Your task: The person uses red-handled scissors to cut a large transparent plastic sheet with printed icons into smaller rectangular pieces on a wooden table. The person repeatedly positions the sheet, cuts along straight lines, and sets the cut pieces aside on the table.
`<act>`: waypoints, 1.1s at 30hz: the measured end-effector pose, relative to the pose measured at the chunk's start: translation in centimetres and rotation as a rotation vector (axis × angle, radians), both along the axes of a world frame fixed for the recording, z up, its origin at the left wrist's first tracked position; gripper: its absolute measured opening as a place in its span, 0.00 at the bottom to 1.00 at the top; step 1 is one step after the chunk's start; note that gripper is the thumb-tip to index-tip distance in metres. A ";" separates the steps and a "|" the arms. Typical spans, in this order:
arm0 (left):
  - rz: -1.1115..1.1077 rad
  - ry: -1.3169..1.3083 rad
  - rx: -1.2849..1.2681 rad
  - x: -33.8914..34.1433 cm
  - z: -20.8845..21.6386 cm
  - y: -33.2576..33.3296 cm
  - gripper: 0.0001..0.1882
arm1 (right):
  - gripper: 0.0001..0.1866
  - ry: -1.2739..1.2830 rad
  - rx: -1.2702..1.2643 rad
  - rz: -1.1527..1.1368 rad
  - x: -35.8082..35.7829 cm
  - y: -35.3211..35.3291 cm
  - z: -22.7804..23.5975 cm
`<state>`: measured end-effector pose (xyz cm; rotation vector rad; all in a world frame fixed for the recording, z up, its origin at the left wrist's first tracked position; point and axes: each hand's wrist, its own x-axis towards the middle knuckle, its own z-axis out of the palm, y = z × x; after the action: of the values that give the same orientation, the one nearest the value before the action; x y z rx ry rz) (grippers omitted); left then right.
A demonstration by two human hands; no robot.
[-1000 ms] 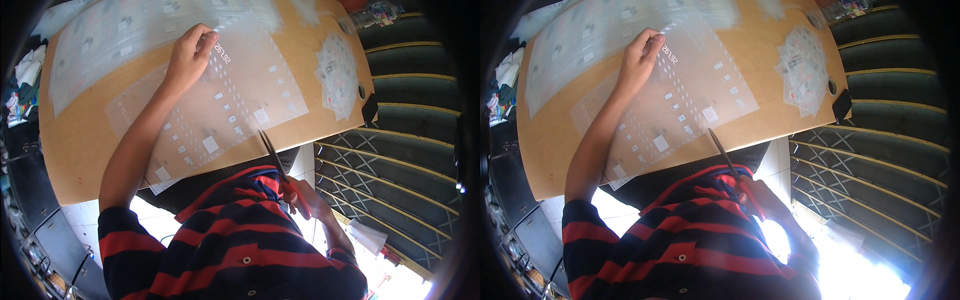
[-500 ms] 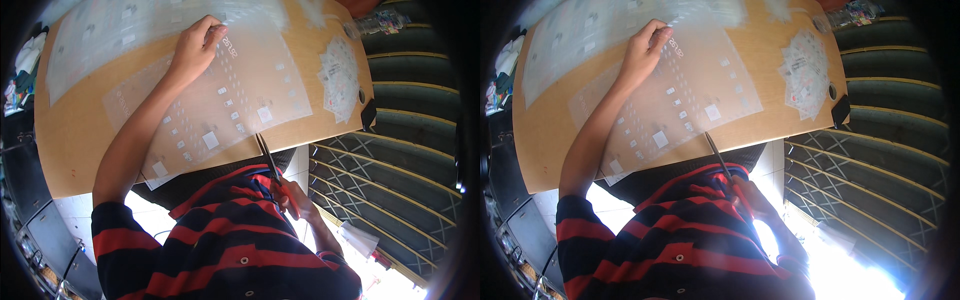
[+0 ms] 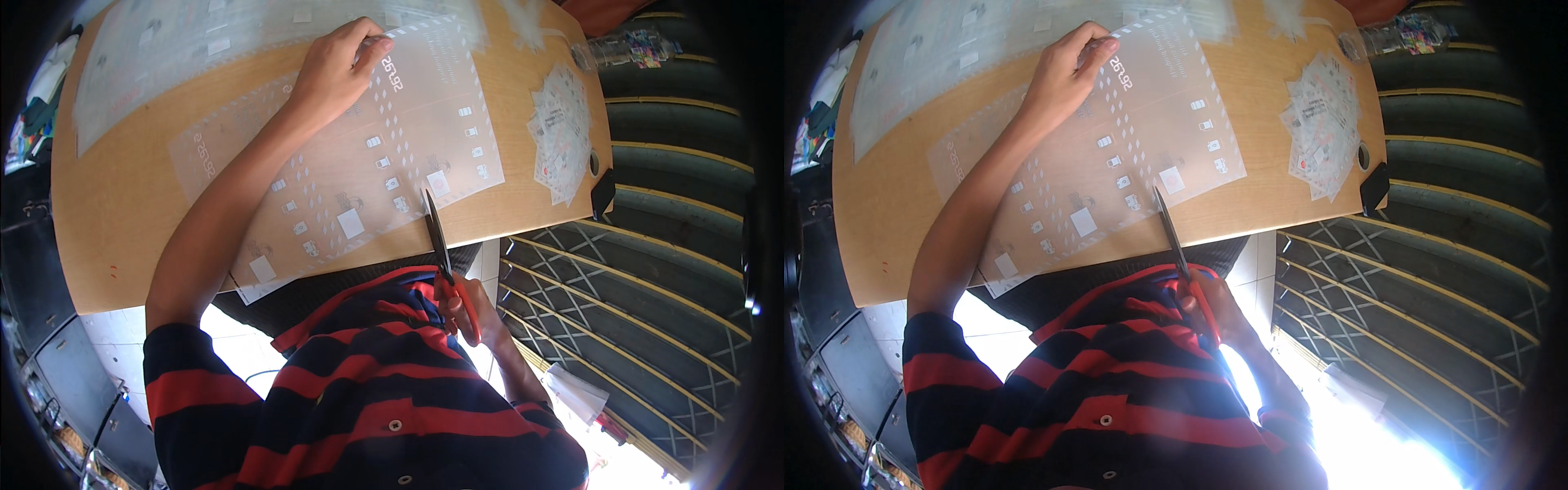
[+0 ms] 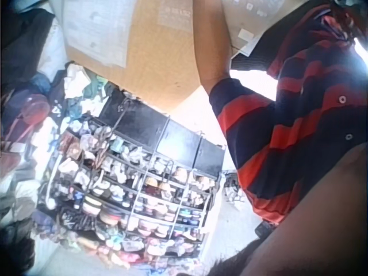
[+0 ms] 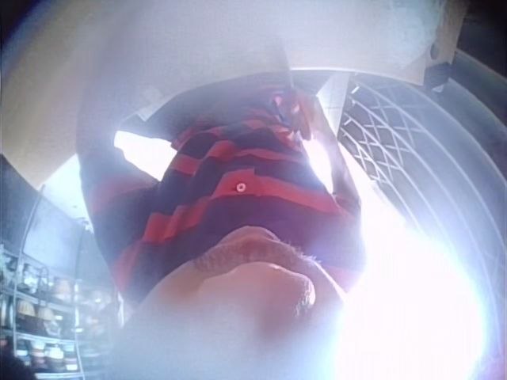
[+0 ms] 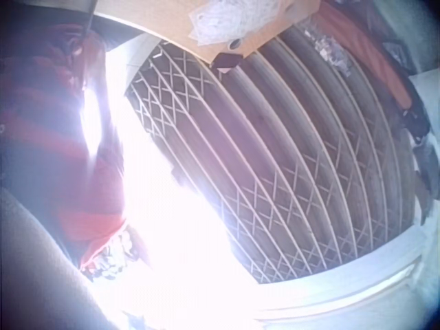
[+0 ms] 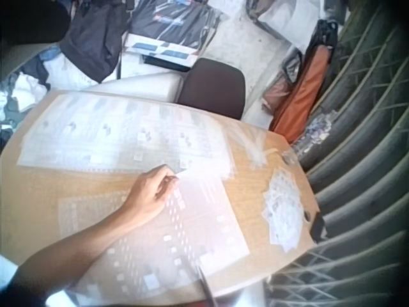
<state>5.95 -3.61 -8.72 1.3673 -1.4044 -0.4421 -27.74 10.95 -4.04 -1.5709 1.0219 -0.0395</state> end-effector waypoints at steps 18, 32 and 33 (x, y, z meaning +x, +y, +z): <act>-0.008 -0.013 0.020 0.0 0.2 0.0 0.13 | 0.41 0.092 -0.015 -0.030 1.6 -1.2 2.0; -0.007 -0.015 -0.011 0.0 0.0 -0.1 0.13 | 0.36 0.038 0.015 0.026 2.2 -2.1 2.3; -0.011 -0.015 0.008 0.0 0.1 -0.1 0.13 | 0.36 0.046 0.023 0.031 2.1 -2.1 2.3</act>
<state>6.00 -3.72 -8.67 1.3721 -1.4242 -0.4457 -25.61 8.80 -1.75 -1.5727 1.0300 0.0293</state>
